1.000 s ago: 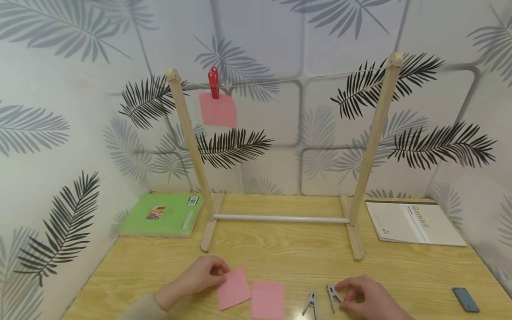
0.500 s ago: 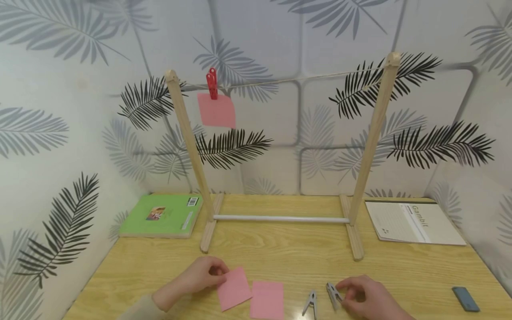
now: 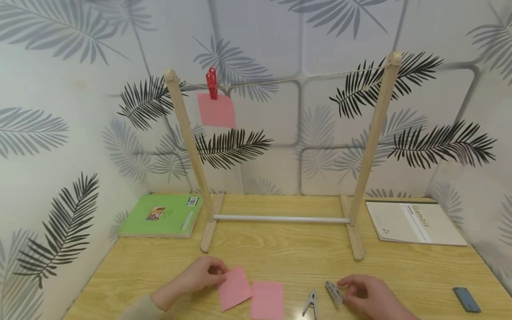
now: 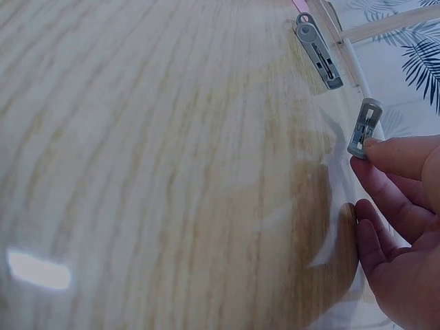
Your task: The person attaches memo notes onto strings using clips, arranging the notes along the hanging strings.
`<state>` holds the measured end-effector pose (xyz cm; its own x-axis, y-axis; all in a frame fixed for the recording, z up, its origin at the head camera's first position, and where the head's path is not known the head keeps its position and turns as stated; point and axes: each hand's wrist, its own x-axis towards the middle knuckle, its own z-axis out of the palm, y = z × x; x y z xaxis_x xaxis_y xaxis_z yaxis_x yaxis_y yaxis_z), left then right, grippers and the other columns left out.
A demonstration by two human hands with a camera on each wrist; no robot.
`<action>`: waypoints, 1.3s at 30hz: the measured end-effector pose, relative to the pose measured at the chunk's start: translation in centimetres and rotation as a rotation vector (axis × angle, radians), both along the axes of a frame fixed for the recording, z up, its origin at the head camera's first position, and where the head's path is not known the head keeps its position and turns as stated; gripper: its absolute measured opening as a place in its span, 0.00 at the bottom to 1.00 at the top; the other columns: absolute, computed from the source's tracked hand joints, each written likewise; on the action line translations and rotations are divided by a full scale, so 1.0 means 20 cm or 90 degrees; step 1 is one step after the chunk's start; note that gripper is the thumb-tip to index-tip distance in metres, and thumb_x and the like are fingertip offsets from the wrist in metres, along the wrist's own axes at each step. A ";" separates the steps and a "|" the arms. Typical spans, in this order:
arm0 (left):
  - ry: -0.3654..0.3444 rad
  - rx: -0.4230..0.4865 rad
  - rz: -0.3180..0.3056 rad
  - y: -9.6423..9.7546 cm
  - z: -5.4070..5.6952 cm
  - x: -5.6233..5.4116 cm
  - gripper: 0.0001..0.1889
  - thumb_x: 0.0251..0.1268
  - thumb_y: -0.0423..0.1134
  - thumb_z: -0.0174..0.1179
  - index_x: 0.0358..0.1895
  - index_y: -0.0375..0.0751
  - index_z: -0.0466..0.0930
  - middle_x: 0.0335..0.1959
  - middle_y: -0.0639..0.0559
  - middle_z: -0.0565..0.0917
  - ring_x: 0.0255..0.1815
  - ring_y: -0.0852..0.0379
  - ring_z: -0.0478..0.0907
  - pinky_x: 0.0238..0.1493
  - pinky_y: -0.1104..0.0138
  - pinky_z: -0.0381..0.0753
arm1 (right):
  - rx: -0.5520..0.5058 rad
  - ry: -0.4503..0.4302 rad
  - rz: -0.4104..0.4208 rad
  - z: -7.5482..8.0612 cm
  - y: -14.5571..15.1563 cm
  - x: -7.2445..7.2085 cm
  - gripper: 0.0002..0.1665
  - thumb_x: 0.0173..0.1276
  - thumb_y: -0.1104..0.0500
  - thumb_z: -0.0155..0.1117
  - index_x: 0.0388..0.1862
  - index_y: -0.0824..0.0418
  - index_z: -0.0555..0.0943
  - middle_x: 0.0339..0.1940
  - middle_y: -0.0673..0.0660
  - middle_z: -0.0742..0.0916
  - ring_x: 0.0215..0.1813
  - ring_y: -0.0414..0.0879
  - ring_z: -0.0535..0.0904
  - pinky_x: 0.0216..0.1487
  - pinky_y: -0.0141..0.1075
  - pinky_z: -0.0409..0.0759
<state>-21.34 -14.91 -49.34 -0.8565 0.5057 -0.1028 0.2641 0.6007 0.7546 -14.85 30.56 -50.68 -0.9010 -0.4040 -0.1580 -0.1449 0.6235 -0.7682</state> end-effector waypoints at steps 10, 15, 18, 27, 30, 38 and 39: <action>-0.033 0.015 0.006 0.00 0.01 -0.01 0.03 0.61 0.34 0.66 0.36 0.38 0.86 0.27 0.56 0.79 0.28 0.66 0.71 0.28 0.74 0.70 | 0.014 -0.020 -0.017 0.04 -0.01 -0.01 0.21 0.67 0.57 0.67 0.56 0.65 0.82 0.35 0.51 0.85 0.34 0.29 0.74 0.37 0.28 0.75; -0.052 0.023 0.007 0.00 0.02 -0.01 0.04 0.62 0.35 0.66 0.36 0.37 0.85 0.28 0.56 0.80 0.30 0.65 0.72 0.29 0.74 0.71 | 0.015 -0.009 -0.031 0.05 -0.01 -0.02 0.19 0.67 0.57 0.67 0.54 0.64 0.84 0.44 0.56 0.87 0.39 0.26 0.77 0.40 0.27 0.78; -0.060 0.030 0.006 0.00 0.03 0.00 0.05 0.62 0.35 0.66 0.37 0.36 0.85 0.29 0.55 0.81 0.31 0.65 0.72 0.30 0.74 0.71 | 0.006 0.009 -0.031 0.05 0.00 -0.03 0.17 0.68 0.56 0.66 0.52 0.64 0.84 0.49 0.60 0.88 0.43 0.25 0.78 0.41 0.27 0.80; -0.076 0.051 0.016 0.00 0.06 -0.02 0.06 0.64 0.34 0.65 0.39 0.35 0.86 0.30 0.55 0.80 0.31 0.64 0.72 0.28 0.74 0.71 | -0.058 -0.005 -0.041 0.06 0.01 -0.04 0.20 0.70 0.59 0.64 0.54 0.73 0.81 0.48 0.66 0.87 0.40 0.26 0.80 0.39 0.28 0.81; -0.077 0.053 0.018 0.00 0.06 -0.02 0.06 0.64 0.35 0.65 0.39 0.35 0.85 0.29 0.56 0.79 0.31 0.64 0.72 0.28 0.74 0.71 | -0.096 -0.035 -0.057 0.06 0.01 -0.04 0.21 0.71 0.60 0.63 0.55 0.76 0.79 0.46 0.66 0.87 0.38 0.30 0.82 0.38 0.30 0.82; -0.074 0.067 0.022 0.01 0.09 -0.02 0.06 0.64 0.34 0.65 0.39 0.33 0.85 0.30 0.53 0.80 0.33 0.61 0.73 0.34 0.73 0.72 | -0.183 -0.110 -0.103 0.09 0.01 -0.05 0.23 0.73 0.63 0.59 0.57 0.83 0.73 0.50 0.68 0.84 0.40 0.38 0.86 0.42 0.36 0.85; -0.072 0.066 0.024 0.02 0.09 -0.01 0.06 0.64 0.34 0.65 0.39 0.33 0.85 0.30 0.53 0.80 0.34 0.61 0.73 0.34 0.73 0.72 | -0.186 -0.115 -0.109 0.10 0.01 -0.05 0.24 0.73 0.63 0.59 0.58 0.83 0.73 0.51 0.68 0.84 0.41 0.38 0.86 0.42 0.36 0.85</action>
